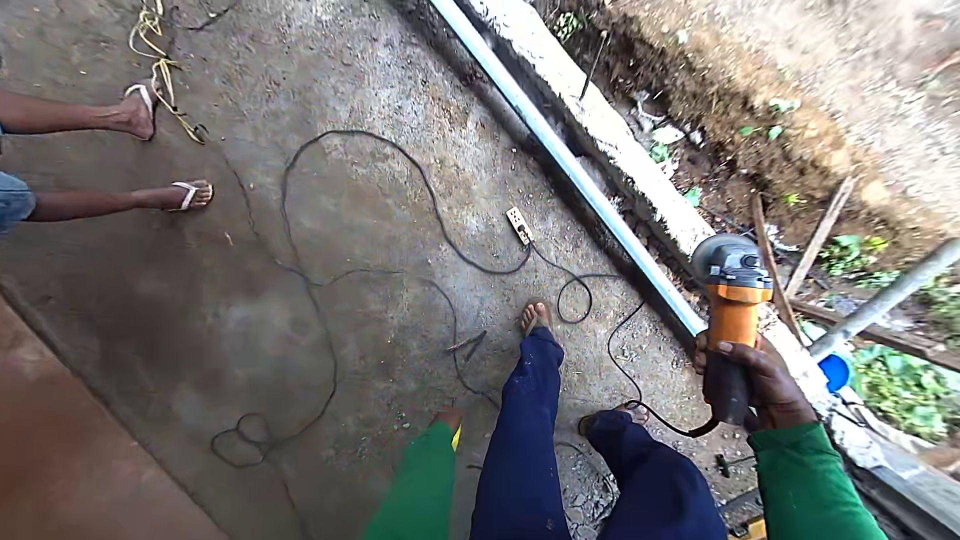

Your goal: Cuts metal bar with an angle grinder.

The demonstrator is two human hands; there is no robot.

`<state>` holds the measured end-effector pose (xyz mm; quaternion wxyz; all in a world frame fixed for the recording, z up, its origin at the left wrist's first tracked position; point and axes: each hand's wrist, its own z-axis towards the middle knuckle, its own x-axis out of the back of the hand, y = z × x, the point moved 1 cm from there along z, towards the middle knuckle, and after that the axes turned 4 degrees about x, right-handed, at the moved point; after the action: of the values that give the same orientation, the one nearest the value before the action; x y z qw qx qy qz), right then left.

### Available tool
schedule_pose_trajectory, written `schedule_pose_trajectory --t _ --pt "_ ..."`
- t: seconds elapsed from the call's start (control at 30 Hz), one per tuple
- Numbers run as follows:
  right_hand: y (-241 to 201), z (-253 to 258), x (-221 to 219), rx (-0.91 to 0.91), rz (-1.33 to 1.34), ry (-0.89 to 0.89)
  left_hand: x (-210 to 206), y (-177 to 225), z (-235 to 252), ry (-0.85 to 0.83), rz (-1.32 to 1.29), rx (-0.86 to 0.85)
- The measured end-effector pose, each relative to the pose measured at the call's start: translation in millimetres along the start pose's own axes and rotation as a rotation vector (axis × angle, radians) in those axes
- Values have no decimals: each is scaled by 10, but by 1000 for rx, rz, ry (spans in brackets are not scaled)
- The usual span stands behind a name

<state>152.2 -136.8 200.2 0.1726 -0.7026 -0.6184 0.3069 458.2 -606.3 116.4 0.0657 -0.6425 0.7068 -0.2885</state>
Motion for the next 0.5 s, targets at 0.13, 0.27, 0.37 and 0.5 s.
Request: schedule_pose_trajectory --t 0.13,0.27,0.37,0.5 --pt "-320 169 -451 6 -35 -2 303 72 -285 -184 -173 39" --pt "-604 306 -866 25 -50 7 734 -8 -409 -289 -211 25" --pt "-804 390 -1165 37 -58 13 1069 -148 -410 -311 -271 24" --pt "-998 556 -1466 60 -61 -6 1442 -331 -437 -293 -373 16"
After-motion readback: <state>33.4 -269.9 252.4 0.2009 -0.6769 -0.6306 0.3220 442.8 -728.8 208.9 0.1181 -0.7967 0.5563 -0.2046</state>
